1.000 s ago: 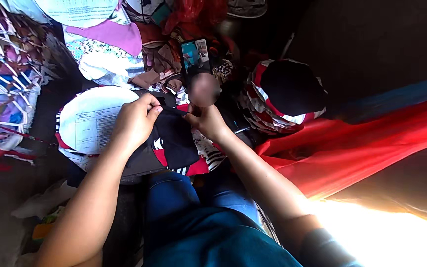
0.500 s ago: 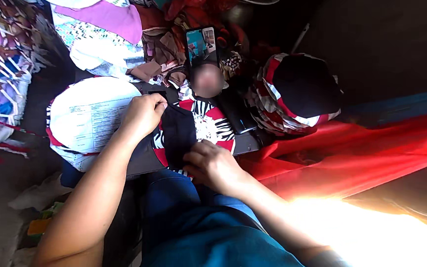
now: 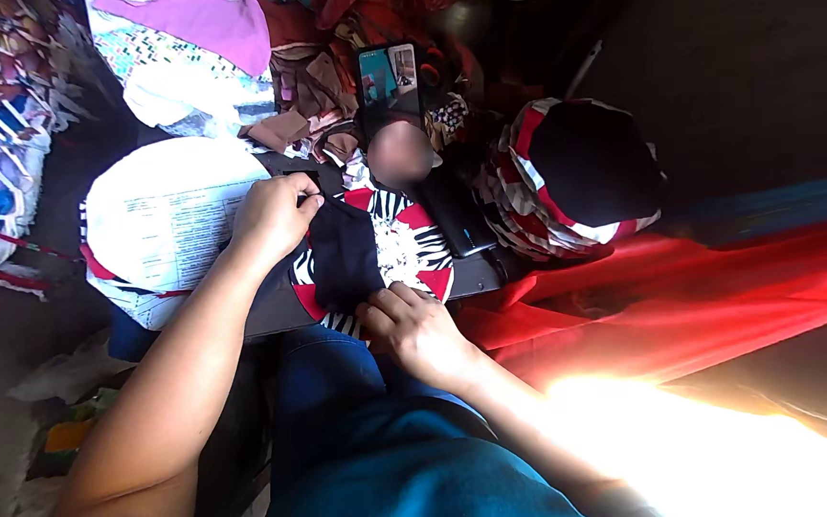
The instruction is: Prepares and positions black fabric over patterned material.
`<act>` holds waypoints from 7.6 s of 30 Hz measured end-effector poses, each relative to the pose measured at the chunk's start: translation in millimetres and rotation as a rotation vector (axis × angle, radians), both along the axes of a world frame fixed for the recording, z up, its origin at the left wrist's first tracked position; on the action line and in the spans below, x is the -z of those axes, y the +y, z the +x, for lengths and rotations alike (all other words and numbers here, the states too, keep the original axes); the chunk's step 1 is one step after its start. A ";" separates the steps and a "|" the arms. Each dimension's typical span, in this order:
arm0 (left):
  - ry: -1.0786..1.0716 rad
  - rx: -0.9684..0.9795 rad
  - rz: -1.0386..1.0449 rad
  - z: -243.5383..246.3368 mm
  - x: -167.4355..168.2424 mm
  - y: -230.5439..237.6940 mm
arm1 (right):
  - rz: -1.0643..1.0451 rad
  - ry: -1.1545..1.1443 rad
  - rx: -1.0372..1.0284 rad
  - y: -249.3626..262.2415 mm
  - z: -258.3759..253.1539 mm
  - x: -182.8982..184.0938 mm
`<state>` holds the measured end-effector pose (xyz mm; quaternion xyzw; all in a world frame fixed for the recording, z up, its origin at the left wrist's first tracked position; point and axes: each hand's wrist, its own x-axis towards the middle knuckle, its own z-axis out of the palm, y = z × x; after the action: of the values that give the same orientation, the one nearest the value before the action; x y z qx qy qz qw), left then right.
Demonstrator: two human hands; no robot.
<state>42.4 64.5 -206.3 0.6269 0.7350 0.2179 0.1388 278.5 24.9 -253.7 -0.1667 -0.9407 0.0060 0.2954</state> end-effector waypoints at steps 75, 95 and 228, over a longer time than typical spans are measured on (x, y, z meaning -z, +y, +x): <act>0.262 0.135 0.499 52.1 53.9 -136.3 | -0.202 0.071 0.076 -7.6 -3.4 2.7; 0.352 0.169 0.426 52.7 66.9 -142.7 | -0.210 0.025 0.185 38.0 -15.5 -19.1; 0.235 0.080 -0.077 14.9 7.6 -26.4 | 0.045 0.035 -0.036 -15.0 17.0 11.8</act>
<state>57.3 38.1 -213.9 0.6711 0.7285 0.1086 0.0844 295.4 9.9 -265.4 -0.1432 -0.9381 -0.0069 0.3152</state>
